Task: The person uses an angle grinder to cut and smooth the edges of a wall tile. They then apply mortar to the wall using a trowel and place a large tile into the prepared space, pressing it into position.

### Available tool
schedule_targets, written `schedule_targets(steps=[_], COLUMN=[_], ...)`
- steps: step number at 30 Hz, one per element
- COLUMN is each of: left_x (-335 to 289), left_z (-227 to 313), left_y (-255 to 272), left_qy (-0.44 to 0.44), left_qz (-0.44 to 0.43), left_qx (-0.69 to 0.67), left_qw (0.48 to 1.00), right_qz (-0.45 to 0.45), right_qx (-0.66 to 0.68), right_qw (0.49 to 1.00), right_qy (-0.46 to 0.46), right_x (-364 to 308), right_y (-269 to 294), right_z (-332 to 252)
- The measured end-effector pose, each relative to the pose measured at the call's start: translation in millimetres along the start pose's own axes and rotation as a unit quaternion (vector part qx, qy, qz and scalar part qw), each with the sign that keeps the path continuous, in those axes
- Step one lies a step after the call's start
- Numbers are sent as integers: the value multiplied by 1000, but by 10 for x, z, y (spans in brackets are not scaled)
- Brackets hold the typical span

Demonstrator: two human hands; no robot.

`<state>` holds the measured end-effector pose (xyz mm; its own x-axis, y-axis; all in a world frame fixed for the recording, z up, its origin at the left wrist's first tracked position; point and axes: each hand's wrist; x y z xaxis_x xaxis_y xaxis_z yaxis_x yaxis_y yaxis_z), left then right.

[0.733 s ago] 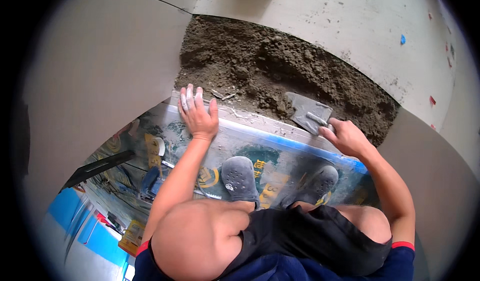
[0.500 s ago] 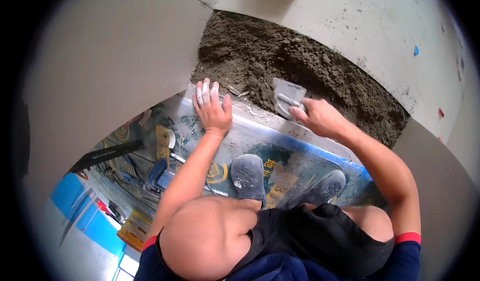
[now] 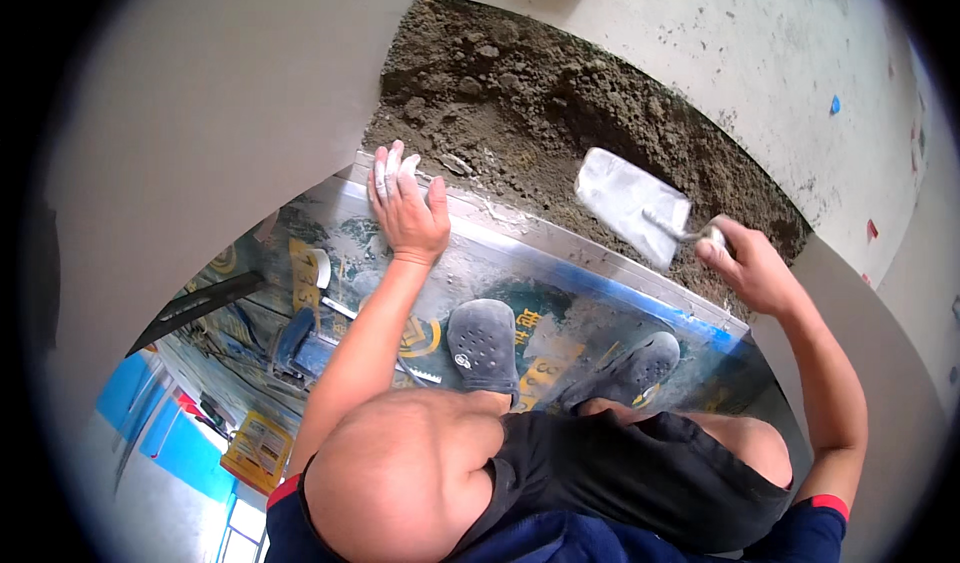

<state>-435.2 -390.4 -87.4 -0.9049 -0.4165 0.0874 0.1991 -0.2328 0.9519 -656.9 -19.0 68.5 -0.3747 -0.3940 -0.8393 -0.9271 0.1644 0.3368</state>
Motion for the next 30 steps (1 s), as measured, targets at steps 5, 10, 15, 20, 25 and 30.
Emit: schedule_targets(steps=[5, 10, 15, 20, 25, 30], left_x=[3, 24, 60, 29, 37, 36], left_z=[3, 2, 47, -15, 27, 25], left_y=[2, -20, -19, -24, -3, 10], left_qy=[0, -1, -3, 4, 6, 9], left_qz=[9, 4, -6, 0, -6, -13], left_qx=[-10, 7, 18, 5, 3, 0], left_qw=[1000, 1000, 1000, 1000, 1000, 1000], right_qz=[-113, -209, -141, -86, -123, -191], right_qx=[-53, -8, -86, -55, -77, -145], right_qw=[992, 975, 978, 989, 982, 963], right_qy=[-25, -71, 127, 105, 125, 120], right_x=[52, 534, 1182, 1309, 1078, 871], right_y=[12, -27, -520, -429, 1, 103], right_z=[173, 421, -119, -813, -211, 267])
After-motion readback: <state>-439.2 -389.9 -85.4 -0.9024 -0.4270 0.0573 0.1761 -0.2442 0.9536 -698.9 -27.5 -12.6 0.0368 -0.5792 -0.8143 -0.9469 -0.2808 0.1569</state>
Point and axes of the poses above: each hand's wrist, its own x-axis towards the middle knuckle, its own y-axis out of the back of the hand, z = x × y, and after that the axes turned 1 degree about -y, right-handed
